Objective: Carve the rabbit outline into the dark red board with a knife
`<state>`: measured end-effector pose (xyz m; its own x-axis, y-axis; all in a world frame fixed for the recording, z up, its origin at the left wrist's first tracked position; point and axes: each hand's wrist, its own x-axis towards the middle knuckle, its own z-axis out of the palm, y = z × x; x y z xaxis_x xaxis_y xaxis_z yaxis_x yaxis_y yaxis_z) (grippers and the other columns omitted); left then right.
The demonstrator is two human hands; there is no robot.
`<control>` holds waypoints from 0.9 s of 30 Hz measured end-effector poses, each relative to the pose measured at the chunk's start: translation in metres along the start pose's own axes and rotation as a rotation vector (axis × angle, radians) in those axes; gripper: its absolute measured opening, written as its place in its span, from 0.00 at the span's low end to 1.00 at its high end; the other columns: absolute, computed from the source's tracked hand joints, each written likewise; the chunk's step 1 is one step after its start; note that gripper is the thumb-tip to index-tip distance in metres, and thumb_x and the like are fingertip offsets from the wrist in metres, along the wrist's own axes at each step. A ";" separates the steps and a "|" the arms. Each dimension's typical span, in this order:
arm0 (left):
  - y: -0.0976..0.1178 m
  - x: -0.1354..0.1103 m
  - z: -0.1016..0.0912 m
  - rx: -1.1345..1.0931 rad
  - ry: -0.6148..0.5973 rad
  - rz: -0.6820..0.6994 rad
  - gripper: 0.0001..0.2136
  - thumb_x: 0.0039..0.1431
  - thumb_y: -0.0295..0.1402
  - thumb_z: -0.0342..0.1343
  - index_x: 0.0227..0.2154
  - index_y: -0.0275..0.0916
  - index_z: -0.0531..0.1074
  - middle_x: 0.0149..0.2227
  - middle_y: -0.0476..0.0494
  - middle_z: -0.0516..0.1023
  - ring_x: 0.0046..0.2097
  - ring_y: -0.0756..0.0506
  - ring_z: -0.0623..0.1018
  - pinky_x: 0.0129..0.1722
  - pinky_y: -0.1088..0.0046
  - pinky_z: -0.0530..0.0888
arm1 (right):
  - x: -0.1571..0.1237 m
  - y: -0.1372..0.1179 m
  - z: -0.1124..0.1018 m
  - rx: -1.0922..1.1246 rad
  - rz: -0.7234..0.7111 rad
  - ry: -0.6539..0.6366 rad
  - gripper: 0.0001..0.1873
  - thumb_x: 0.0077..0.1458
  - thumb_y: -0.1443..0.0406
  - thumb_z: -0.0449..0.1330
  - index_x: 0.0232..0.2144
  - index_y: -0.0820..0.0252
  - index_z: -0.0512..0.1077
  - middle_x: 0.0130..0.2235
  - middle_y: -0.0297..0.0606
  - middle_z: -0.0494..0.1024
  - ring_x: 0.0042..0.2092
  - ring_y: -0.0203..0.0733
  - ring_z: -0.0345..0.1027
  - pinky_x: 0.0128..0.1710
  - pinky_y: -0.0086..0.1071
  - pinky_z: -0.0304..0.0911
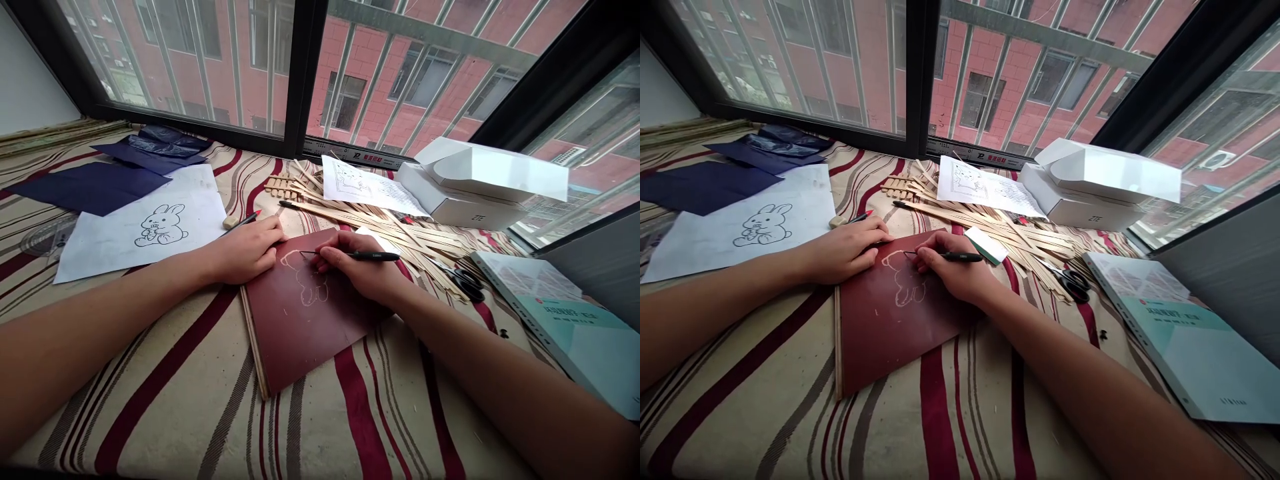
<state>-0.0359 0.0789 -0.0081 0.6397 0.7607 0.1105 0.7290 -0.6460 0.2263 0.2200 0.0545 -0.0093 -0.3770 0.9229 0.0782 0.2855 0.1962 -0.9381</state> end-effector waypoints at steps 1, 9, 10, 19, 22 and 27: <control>0.000 0.000 0.000 0.002 0.000 0.004 0.19 0.66 0.32 0.43 0.48 0.32 0.78 0.52 0.32 0.76 0.53 0.37 0.78 0.58 0.56 0.75 | -0.001 0.000 0.000 -0.022 -0.003 0.005 0.09 0.66 0.61 0.64 0.33 0.59 0.76 0.35 0.38 0.86 0.37 0.39 0.81 0.40 0.32 0.73; -0.002 -0.001 0.001 0.007 -0.001 0.006 0.21 0.68 0.33 0.42 0.50 0.32 0.78 0.53 0.31 0.76 0.53 0.36 0.78 0.57 0.53 0.76 | -0.011 -0.006 0.006 -0.143 -0.070 0.043 0.10 0.66 0.61 0.62 0.33 0.60 0.76 0.33 0.39 0.85 0.35 0.40 0.80 0.38 0.34 0.70; -0.002 -0.002 0.002 0.008 -0.001 0.006 0.21 0.68 0.33 0.42 0.50 0.32 0.78 0.53 0.31 0.76 0.53 0.36 0.78 0.57 0.53 0.76 | -0.012 -0.006 0.006 -0.139 -0.071 0.047 0.10 0.66 0.61 0.62 0.33 0.60 0.76 0.33 0.39 0.85 0.35 0.40 0.80 0.38 0.34 0.70; -0.001 -0.001 0.002 0.044 -0.005 -0.012 0.22 0.68 0.33 0.42 0.53 0.33 0.78 0.54 0.32 0.76 0.54 0.36 0.79 0.58 0.55 0.76 | -0.017 -0.004 0.005 -0.136 -0.081 0.055 0.11 0.65 0.60 0.61 0.32 0.59 0.75 0.31 0.37 0.84 0.33 0.40 0.79 0.36 0.34 0.70; -0.002 -0.001 0.003 0.029 -0.011 0.002 0.23 0.69 0.33 0.41 0.55 0.32 0.78 0.54 0.31 0.76 0.55 0.36 0.78 0.59 0.54 0.76 | -0.017 -0.007 0.006 -0.176 -0.063 0.057 0.11 0.66 0.61 0.61 0.32 0.58 0.75 0.32 0.38 0.84 0.34 0.41 0.79 0.38 0.36 0.71; -0.017 -0.003 0.010 -0.027 0.072 0.141 0.27 0.74 0.39 0.42 0.70 0.44 0.70 0.68 0.33 0.71 0.65 0.34 0.73 0.69 0.49 0.69 | -0.010 -0.001 -0.030 -0.178 -0.204 0.129 0.11 0.68 0.56 0.64 0.38 0.58 0.76 0.38 0.40 0.84 0.39 0.43 0.80 0.40 0.37 0.74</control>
<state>-0.0481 0.0870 -0.0220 0.7156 0.6657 0.2116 0.6256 -0.7455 0.2299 0.2496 0.0554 0.0013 -0.3303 0.8908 0.3122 0.3695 0.4264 -0.8256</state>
